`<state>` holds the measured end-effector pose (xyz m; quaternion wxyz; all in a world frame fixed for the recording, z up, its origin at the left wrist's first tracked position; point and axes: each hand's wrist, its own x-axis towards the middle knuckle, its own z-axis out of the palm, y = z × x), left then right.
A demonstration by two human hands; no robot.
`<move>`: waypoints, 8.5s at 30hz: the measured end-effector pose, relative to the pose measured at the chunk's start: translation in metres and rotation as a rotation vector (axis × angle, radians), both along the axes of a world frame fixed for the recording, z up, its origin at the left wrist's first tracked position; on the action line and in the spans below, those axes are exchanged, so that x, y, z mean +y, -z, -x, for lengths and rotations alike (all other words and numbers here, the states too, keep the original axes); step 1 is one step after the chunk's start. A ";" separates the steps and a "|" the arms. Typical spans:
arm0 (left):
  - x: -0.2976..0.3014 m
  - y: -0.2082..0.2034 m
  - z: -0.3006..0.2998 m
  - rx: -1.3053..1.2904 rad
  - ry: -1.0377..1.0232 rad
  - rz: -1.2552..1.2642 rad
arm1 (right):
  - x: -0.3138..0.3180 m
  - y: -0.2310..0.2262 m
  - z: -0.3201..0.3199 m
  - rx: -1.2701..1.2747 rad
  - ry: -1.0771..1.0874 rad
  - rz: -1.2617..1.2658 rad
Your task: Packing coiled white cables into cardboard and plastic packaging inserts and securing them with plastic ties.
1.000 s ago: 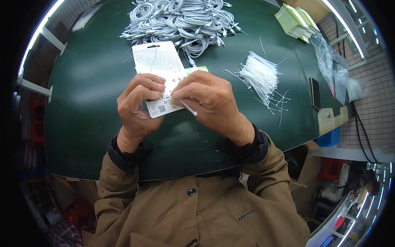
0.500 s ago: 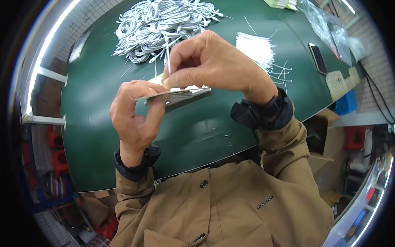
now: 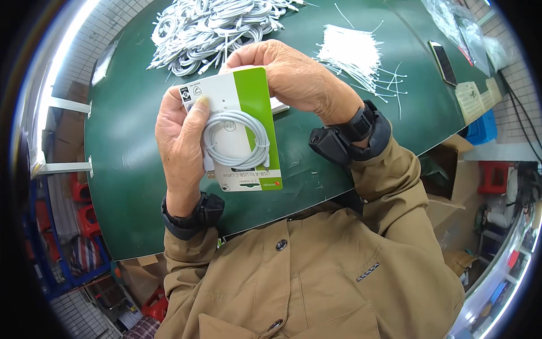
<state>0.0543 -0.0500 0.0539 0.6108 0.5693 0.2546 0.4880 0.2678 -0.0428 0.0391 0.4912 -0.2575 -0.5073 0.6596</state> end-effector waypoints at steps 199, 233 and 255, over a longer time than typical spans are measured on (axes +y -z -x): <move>-0.017 0.069 -0.029 -0.196 -0.429 -0.173 | -0.023 0.035 0.068 -0.957 0.977 -0.893; -0.012 0.065 -0.025 -0.350 -0.441 -0.031 | -0.026 0.037 0.066 -0.846 0.924 -0.790; -0.015 0.062 -0.022 -0.228 -0.431 -0.091 | -0.023 0.037 0.068 -0.892 0.959 -0.766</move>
